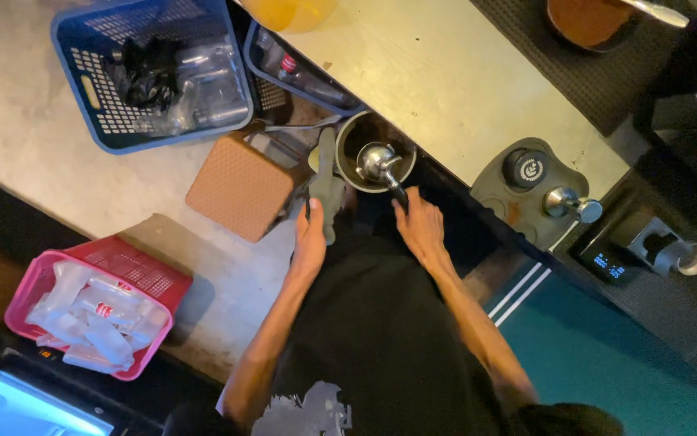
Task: The person prepares coffee by tamping ground coffee in a portafilter, weighing a cup, and cleaning the portafilter. They then scoop ground coffee from a bowl into the portafilter using a spoon.
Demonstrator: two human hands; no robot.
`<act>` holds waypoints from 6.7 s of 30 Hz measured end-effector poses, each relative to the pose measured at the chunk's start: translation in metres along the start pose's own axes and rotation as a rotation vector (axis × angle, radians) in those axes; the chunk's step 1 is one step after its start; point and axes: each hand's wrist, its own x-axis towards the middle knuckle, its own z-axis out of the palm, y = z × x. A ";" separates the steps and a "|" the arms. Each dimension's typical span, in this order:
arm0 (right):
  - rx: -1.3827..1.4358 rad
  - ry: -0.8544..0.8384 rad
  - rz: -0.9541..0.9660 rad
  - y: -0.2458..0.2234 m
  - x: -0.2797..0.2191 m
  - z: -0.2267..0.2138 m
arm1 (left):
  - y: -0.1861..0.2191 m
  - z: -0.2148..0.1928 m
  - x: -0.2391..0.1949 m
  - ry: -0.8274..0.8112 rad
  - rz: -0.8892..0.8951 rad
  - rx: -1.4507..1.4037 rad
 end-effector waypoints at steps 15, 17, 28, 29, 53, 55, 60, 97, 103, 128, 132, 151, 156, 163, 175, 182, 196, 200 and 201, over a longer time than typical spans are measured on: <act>1.712 -0.691 0.500 -0.002 0.008 -0.026 | 0.023 0.080 0.078 0.277 1.387 0.804; 1.647 -0.700 0.614 -0.012 0.003 -0.043 | 0.048 0.085 0.063 -0.163 0.534 0.098; 1.339 -0.537 0.513 -0.016 0.015 -0.036 | 0.045 0.088 0.088 0.023 0.775 0.063; 1.409 -0.553 0.552 -0.018 0.014 -0.033 | 0.043 0.086 0.100 -0.146 0.366 -0.342; 1.942 -0.510 0.198 0.027 -0.031 0.008 | 0.042 0.034 0.036 -0.290 0.676 0.688; 2.124 -0.644 0.157 0.019 -0.036 -0.020 | -0.007 0.052 0.068 -0.044 0.988 0.995; 2.532 -0.945 0.057 0.028 -0.054 -0.044 | -0.019 0.049 0.066 0.131 1.317 1.203; 0.284 0.022 1.009 0.398 -0.365 -0.265 | -0.035 0.638 -0.171 -0.732 1.515 1.297; 0.349 -0.018 0.628 0.351 -0.288 -0.338 | -0.009 0.557 -0.241 -0.364 1.838 1.283; 0.159 -0.172 0.205 0.370 -0.138 -0.346 | 0.016 0.481 -0.111 -0.558 1.325 0.590; 0.027 0.458 -0.045 0.399 -0.181 -0.272 | 0.012 0.481 -0.111 -0.551 1.332 0.611; 0.860 0.417 0.415 0.332 -0.234 -0.193 | 0.030 0.354 -0.092 0.097 1.383 0.247; 1.238 0.328 0.227 0.239 -0.135 -0.241 | 0.115 0.323 -0.009 0.101 1.207 0.184; 1.735 0.210 0.472 0.206 0.128 -0.187 | 0.228 0.317 0.142 0.051 1.228 0.343; 0.983 0.252 0.606 0.178 0.207 -0.200 | 0.269 0.301 0.134 -0.269 0.881 0.260; 0.965 0.217 0.256 0.193 0.076 -0.133 | 0.146 0.255 0.078 -0.583 0.238 -0.814; 0.602 0.988 0.197 0.185 -0.099 -0.275 | 0.068 0.344 -0.084 -0.563 0.086 -0.517; 0.465 1.020 -0.036 0.200 -0.138 -0.294 | 0.057 0.375 -0.111 -0.710 0.507 -0.301; 0.460 1.023 -0.042 0.223 -0.154 -0.282 | 0.046 0.383 -0.113 -0.713 0.513 -0.305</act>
